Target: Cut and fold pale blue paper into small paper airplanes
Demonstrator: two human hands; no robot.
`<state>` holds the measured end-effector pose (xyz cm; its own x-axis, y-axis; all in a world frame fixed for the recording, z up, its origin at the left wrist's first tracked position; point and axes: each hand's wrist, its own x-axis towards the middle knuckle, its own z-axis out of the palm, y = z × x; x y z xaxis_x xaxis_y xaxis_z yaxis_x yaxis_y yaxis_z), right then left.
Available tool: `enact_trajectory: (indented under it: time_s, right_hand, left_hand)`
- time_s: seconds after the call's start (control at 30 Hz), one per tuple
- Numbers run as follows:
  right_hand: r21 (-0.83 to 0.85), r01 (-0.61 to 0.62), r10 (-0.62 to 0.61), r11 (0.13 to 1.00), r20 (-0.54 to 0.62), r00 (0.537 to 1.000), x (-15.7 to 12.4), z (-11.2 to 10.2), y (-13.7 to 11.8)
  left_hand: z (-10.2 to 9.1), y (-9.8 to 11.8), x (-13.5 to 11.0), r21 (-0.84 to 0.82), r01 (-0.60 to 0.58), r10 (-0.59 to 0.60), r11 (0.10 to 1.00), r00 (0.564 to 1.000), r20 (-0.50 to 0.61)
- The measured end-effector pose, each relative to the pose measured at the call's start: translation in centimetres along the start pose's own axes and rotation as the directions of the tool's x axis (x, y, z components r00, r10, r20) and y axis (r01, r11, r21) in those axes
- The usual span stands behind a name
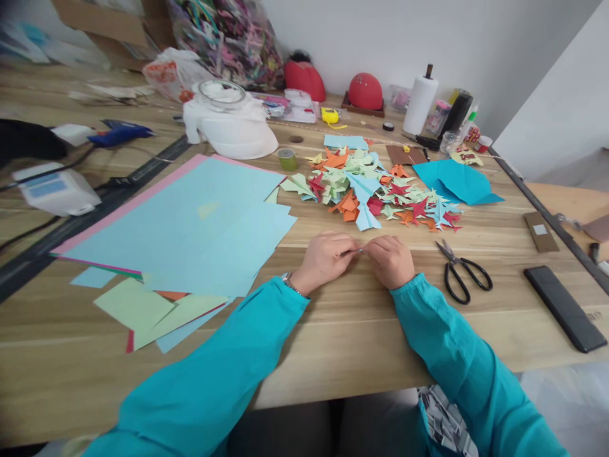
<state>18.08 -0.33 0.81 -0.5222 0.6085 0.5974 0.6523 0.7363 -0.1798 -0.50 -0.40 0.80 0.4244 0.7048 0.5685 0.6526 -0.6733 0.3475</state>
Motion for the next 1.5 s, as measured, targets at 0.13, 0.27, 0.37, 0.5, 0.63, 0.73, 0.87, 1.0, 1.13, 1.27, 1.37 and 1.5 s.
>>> enact_trajectory:
  time_s: [0.13,0.27,0.37,0.5,0.63,0.73,0.87,1.0,1.13,1.27,1.37,1.5]
  right_hand:
    - [-0.011,-0.055,0.055,0.998,-0.047,0.997,0.0,0.05,0.0]
    - [0.011,-0.124,0.125,0.992,-0.094,0.988,0.13,-0.11,0.03]
    - [0.025,-0.147,0.149,0.989,-0.102,0.984,0.2,-0.15,0.05]
    - [0.039,-0.155,0.158,0.987,-0.095,0.983,0.19,-0.07,0.07]
    - [0.043,-0.12,0.123,0.992,-0.086,0.989,0.15,-0.06,0.0]
    - [0.034,-0.092,0.095,0.995,-0.096,0.991,0.1,0.0,-0.03]
    - [0.037,-0.13,0.134,0.991,-0.141,0.981,-0.02,0.29,0.19]
    - [0.063,-0.161,0.169,0.985,-0.155,0.973,-0.14,0.52,0.57]
    - [0.049,-0.173,0.178,0.984,-0.128,0.976,-0.2,0.57,0.73]
    - [0.047,-0.181,0.185,0.982,-0.1,0.978,-0.21,0.53,0.73]
    - [0.084,-0.186,0.193,0.979,-0.081,0.978,-0.18,0.48,0.76]
    - [0.127,-0.255,0.268,0.958,-0.092,0.959,-0.09,0.39,0.75]
  left_hand:
    - [0.11,-0.26,0.02,-0.128,0.039,-0.047,0.991,0.997,-0.059]
    - [0.19,-0.74,0.1,-0.172,0.028,-0.056,0.985,0.986,-0.159]
    - [0.17,-0.93,0.11,-0.17,0.0,-0.024,0.985,0.991,-0.134]
    - [0.09,-0.91,0.08,-0.148,-0.004,-0.012,0.989,0.994,-0.106]
    - [0.06,-0.81,0.1,-0.128,-0.004,-0.007,0.992,0.996,-0.089]
    - [0.1,-0.76,0.14,-0.137,0.011,-0.025,0.991,0.995,-0.099]
    - [0.18,-0.79,0.14,-0.142,0.043,-0.057,0.989,0.993,-0.101]
    - [0.16,-0.88,0.14,-0.165,0.053,-0.071,0.985,0.992,-0.108]
    - [0.04,-0.84,0.18,-0.154,0.05,-0.066,0.987,0.993,-0.096]
    - [-0.06,-0.75,0.2,-0.141,0.051,-0.061,0.989,0.996,-0.064]
    - [-0.06,-0.76,0.19,-0.134,0.06,-0.067,0.989,0.997,-0.044]
    - [0.03,-0.9,0.16,-0.152,0.078,-0.085,0.985,0.995,-0.045]
